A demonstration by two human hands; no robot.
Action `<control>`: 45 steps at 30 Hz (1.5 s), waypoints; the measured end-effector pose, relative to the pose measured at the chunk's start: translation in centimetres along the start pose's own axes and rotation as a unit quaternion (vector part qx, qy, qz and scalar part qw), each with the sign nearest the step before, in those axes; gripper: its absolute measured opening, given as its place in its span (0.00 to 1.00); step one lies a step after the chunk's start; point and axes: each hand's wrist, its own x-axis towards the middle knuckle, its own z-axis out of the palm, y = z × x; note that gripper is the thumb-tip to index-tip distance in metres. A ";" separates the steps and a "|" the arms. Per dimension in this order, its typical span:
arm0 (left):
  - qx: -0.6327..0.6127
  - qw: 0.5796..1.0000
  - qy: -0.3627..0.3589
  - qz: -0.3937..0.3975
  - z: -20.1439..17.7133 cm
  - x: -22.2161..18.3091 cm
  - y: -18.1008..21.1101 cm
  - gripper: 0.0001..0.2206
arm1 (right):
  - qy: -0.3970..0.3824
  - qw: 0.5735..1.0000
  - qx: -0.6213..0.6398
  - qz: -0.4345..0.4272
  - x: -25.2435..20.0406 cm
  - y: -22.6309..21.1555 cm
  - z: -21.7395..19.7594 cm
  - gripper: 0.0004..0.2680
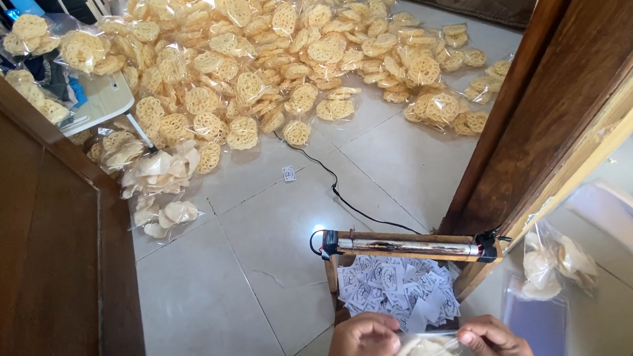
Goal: Manually placing crackers into plastic bags and sealing them with a heat sealer on the floor.
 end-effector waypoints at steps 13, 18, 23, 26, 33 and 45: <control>-0.478 0.810 0.236 -0.245 3.1 7.7 -5.7 0.04 | 0.133 0.856 0.337 0.369 5.7 -2.7 3.3 0.07; -0.487 0.777 0.296 -0.268 3.4 10.7 -6.7 0.06 | 0.207 0.834 0.333 0.388 8.6 -2.9 5.0 0.06; -0.499 0.763 0.319 -0.258 3.4 12.7 -7.2 0.06 | 0.219 0.829 0.345 0.381 10.6 -3.3 5.5 0.05; -0.503 0.760 0.322 -0.257 3.6 13.0 -7.7 0.05 | 0.231 0.827 0.355 0.370 10.6 -2.5 5.7 0.05; -0.501 0.755 0.332 -0.261 3.8 13.3 -7.7 0.05 | 0.253 0.816 0.364 0.372 10.9 -1.9 6.1 0.05; -0.488 0.760 0.342 -0.262 3.8 13.3 -7.4 0.05 | 0.252 0.816 0.367 0.367 10.9 -2.1 6.1 0.04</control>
